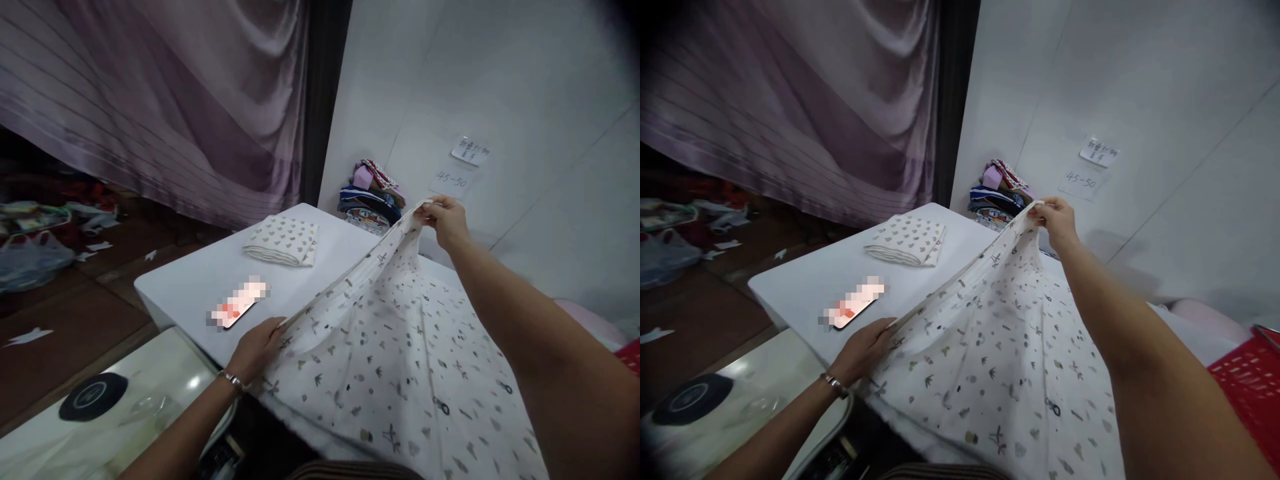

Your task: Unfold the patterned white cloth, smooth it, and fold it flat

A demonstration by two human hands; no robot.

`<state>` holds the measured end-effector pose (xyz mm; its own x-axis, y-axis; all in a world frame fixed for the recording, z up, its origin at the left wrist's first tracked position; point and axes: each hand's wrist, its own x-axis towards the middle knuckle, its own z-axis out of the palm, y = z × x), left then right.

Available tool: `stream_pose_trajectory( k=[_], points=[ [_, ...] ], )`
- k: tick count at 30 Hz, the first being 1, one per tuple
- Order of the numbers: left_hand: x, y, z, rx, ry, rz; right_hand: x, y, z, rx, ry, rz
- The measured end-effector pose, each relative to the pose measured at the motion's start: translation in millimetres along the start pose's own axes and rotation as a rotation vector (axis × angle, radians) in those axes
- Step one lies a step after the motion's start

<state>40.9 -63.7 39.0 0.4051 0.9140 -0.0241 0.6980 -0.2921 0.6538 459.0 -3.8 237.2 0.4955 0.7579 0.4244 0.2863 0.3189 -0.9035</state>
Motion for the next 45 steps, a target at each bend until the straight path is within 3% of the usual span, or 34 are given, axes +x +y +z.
stream_pose_trajectory(
  k=[7, 11, 13, 15, 21, 25, 30, 35, 38, 45],
  points=[
    [24, -16, 6.0, -0.074, 0.152, -0.015, 17, -15, 6, 0.024, -0.071, -0.034],
    [26, -25, 15.6, -0.164, 0.341, 0.165, 17, -18, 5, 0.011, -0.077, -0.026],
    [24, -26, 18.4, -0.162, 0.372, 0.258, 17, -18, 5, 0.009, -0.079, -0.023],
    [21, -25, 19.3, -0.116, 0.323, 0.284, 18, -16, 3, 0.001, -0.078, -0.026],
    [19, -18, 15.1, 0.071, 0.126, 0.167, 19, -15, 3, -0.009, -0.082, -0.032],
    [17, -14, 12.6, 0.090, 0.040, 0.204, 17, -19, 6, -0.016, -0.108, -0.050],
    [12, -16, 14.5, 0.030, 0.101, 0.203, 14, -26, 9, -0.038, -0.076, -0.041],
    [9, -23, 8.2, -0.185, 0.270, 0.197, 16, -27, 7, -0.033, -0.032, -0.017],
    [8, -27, 1.1, -0.231, 0.349, 0.116, 20, -23, 8, -0.059, -0.018, 0.001],
    [9, -30, 1.4, -0.203, 0.150, 0.202, 29, -13, 27, -0.067, -0.061, -0.032]
  ],
)
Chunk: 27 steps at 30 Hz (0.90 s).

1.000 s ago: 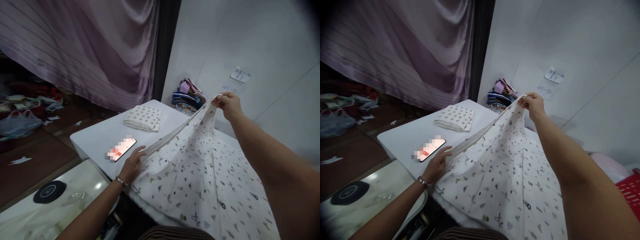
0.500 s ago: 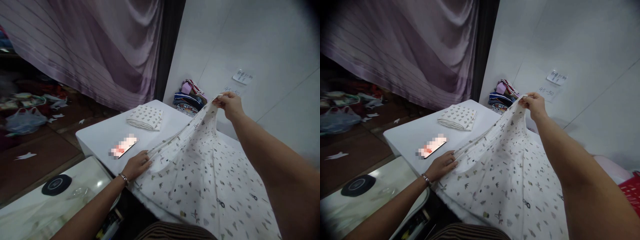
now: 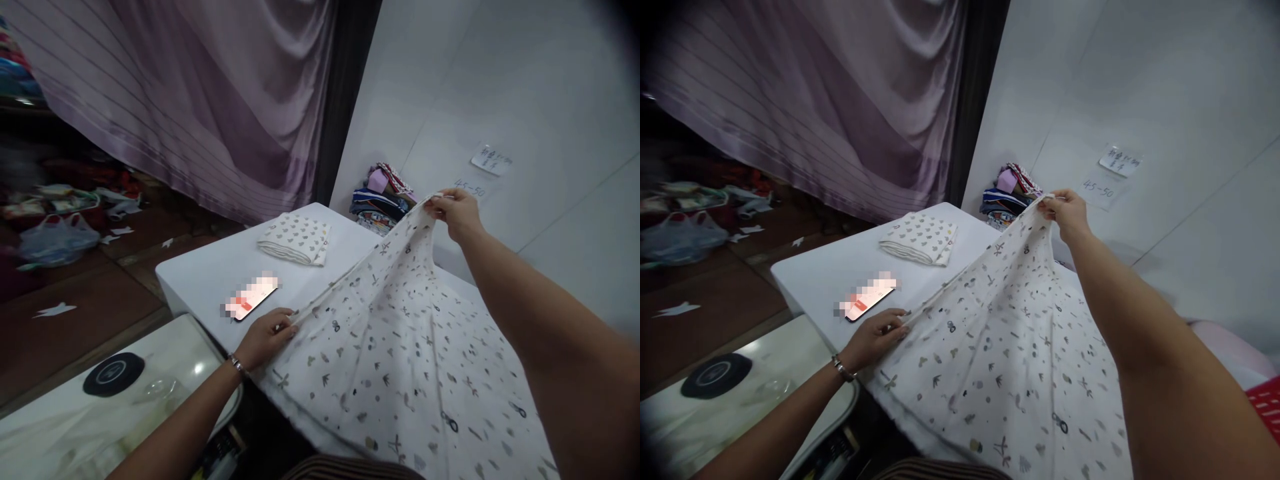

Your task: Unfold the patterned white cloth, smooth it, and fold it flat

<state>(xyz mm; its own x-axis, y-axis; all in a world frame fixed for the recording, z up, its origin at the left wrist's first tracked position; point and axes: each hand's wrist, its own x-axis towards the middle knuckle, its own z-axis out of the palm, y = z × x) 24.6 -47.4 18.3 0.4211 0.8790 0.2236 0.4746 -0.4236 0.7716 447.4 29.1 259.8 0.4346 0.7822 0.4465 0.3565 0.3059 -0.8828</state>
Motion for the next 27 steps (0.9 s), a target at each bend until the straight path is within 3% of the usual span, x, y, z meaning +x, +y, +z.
stream_pose_trajectory(
  k=[9, 18, 27],
  points=[
    [-3, 6, 1.9, 0.068, 0.081, -0.038, 5, 6, 10, 0.007, -0.013, 0.003],
    [-1, 4, -4.4, 0.115, 0.358, -0.147, -4, 17, 12, 0.034, -0.029, 0.062],
    [-6, 4, 0.3, 0.086, 0.487, -0.188, -8, 32, 8, -0.094, -0.041, 0.084]
  ],
)
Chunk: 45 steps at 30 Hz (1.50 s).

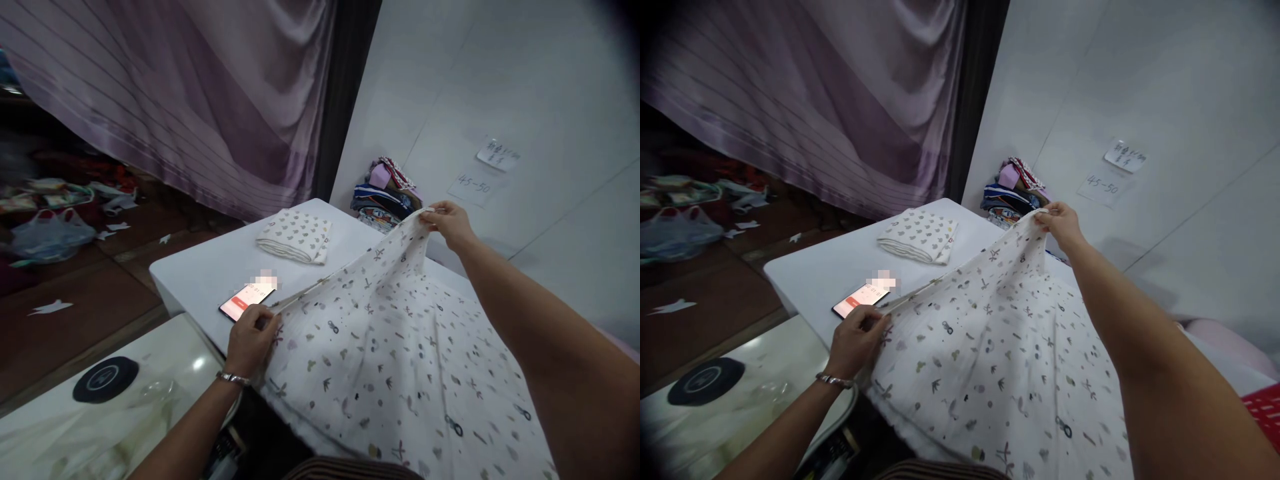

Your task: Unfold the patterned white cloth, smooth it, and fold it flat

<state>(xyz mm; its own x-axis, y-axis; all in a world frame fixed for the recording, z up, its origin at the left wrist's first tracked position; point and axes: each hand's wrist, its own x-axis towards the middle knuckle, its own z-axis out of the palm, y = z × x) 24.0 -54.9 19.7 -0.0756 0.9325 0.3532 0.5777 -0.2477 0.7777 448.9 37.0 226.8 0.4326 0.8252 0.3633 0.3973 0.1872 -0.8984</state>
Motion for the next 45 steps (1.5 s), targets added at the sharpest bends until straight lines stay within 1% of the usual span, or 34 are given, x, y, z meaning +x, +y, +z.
stream_pose_trajectory(
  k=[3, 6, 8, 10, 12, 15, 18, 20, 22, 25, 29, 34, 40, 45],
  points=[
    [0, 0, -0.7, 0.022, -0.038, -0.011, -2, 4, -3, 0.020, 0.001, -0.007],
    [0, 1, -2.0, 0.051, -0.072, -0.047, -1, 7, -6, -0.010, -0.018, 0.029],
    [1, 1, -2.5, 0.074, -0.095, -0.047, 0, 8, -6, -0.002, 0.002, 0.025],
    [3, 3, -2.1, 0.101, -0.135, 0.004, 3, 10, -3, 0.032, 0.034, 0.014],
    [7, 3, -0.7, 0.133, -0.174, 0.069, 7, 12, 4, 0.038, 0.041, 0.039],
    [14, 1, 2.0, 0.199, -0.154, 0.086, 15, 13, 21, 0.036, 0.045, 0.068],
    [24, -2, 4.6, 0.256, -0.065, 0.077, 30, 12, 45, 0.057, 0.054, 0.059],
    [29, -2, 6.5, 0.294, -0.025, 0.079, 43, 10, 65, 0.071, 0.059, 0.056],
    [31, -2, 8.9, 0.343, -0.028, 0.058, 58, 10, 86, 0.094, 0.062, 0.054],
    [30, -3, 13.1, 0.410, -0.093, 0.009, 77, 16, 117, 0.113, 0.053, 0.037],
    [25, -10, 17.1, 0.513, -0.179, -0.040, 89, 42, 149, 0.011, 0.022, -0.003],
    [18, -18, 22.0, 0.606, -0.256, -0.063, 89, 86, 170, -0.171, -0.063, -0.041],
    [13, -22, 28.2, 0.674, -0.364, -0.089, 82, 135, 193, -0.151, -0.207, 0.051],
    [18, -21, 33.1, 0.736, -0.396, -0.151, 76, 174, 214, -0.149, -0.260, 0.095]
  ],
)
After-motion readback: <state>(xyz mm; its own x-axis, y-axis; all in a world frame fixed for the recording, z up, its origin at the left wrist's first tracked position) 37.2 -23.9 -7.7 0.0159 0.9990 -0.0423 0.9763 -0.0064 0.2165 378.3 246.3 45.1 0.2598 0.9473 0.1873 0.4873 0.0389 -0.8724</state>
